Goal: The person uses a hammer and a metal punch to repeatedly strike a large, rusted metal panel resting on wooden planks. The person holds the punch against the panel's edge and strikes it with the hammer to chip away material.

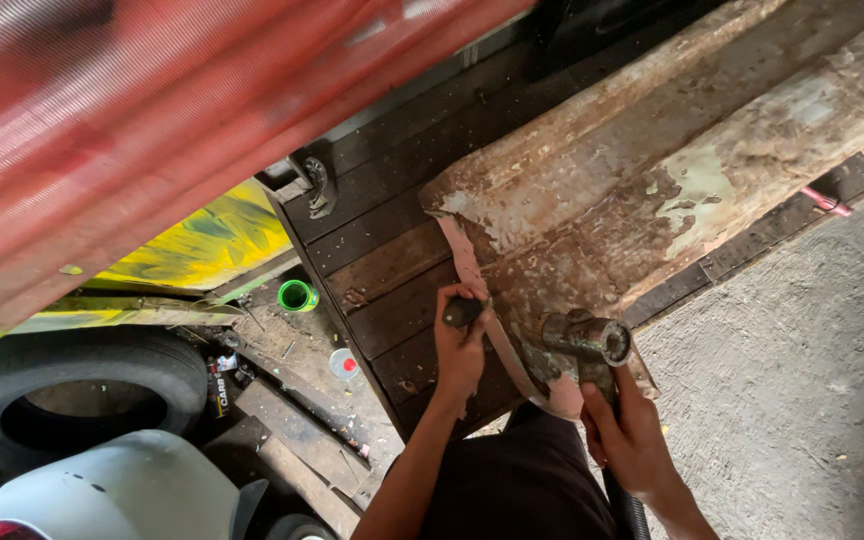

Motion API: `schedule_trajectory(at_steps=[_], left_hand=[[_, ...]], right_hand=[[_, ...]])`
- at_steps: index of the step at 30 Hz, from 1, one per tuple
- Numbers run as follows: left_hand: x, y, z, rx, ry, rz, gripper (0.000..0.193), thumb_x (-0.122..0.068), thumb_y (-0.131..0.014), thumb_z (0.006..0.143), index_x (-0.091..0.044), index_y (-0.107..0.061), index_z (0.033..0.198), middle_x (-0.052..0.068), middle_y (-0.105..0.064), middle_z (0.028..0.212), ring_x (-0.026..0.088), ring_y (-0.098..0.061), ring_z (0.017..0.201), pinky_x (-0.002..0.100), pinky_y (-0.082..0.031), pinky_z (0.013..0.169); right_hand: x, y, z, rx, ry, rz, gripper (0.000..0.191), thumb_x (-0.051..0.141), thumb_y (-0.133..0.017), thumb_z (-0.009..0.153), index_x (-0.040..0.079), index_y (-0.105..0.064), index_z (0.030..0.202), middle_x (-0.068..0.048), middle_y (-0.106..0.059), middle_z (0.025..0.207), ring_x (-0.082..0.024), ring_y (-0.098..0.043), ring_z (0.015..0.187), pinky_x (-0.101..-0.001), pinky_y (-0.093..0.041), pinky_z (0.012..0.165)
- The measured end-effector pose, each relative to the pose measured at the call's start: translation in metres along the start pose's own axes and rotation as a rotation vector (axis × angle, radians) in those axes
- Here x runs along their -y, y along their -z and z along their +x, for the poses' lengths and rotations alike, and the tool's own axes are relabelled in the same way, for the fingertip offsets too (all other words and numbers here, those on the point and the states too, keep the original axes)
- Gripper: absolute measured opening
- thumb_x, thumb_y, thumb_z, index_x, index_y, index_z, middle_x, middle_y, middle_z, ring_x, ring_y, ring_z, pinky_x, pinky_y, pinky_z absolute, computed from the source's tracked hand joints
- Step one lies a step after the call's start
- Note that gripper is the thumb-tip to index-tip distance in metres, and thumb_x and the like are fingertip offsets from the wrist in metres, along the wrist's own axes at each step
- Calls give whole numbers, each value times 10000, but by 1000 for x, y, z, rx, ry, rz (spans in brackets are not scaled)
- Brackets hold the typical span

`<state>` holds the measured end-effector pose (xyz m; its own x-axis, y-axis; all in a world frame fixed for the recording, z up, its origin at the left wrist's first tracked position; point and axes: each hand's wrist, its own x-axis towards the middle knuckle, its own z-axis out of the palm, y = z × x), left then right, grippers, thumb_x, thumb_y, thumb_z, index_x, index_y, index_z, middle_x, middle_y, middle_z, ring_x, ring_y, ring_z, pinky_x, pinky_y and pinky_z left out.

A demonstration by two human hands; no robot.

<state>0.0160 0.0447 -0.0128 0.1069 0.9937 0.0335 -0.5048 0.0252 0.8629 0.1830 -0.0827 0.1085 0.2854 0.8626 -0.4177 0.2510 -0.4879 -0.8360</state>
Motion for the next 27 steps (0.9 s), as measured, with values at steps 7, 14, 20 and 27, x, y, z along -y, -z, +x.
schedule_trajectory(at_steps=[7, 14, 20, 27], left_hand=[[9, -4, 9, 35, -8, -71, 456, 260, -446, 823, -107, -409, 1092, 84, -445, 1133, 221, -398, 1029, 283, -210, 981], [23, 0, 4, 47, -308, 296, 477, 162, -547, 745, -70, -499, 1159, 105, -515, 1173, 228, -495, 1113, 307, -344, 983], [43, 8, -5, 35, -86, -57, 448, 117, -607, 857, -90, -520, 1244, 67, -569, 1155, 181, -553, 1077, 308, -457, 945], [25, 57, -16, -132, -12, 249, 359, 176, -628, 883, -64, -509, 1120, 81, -561, 1070, 202, -569, 1001, 322, -467, 940]], right_hand=[[30, -7, 13, 3, 234, -219, 364, 240, -575, 978, 65, -514, 1291, -67, -636, 534, -179, -605, 402, -336, -464, 407], [112, -12, -42, 122, 642, -488, 700, 292, -745, 881, 22, -454, 1457, -111, -712, 781, -298, -721, 606, -380, -572, 566], [118, -56, 8, 289, 360, -920, 654, 232, -591, 989, -6, -301, 1524, -222, -691, 742, -435, -660, 624, -537, -509, 527], [19, -22, 3, 211, -116, -594, 503, 326, -573, 978, 56, -401, 1366, -248, -684, 662, -450, -692, 603, -537, -503, 544]])
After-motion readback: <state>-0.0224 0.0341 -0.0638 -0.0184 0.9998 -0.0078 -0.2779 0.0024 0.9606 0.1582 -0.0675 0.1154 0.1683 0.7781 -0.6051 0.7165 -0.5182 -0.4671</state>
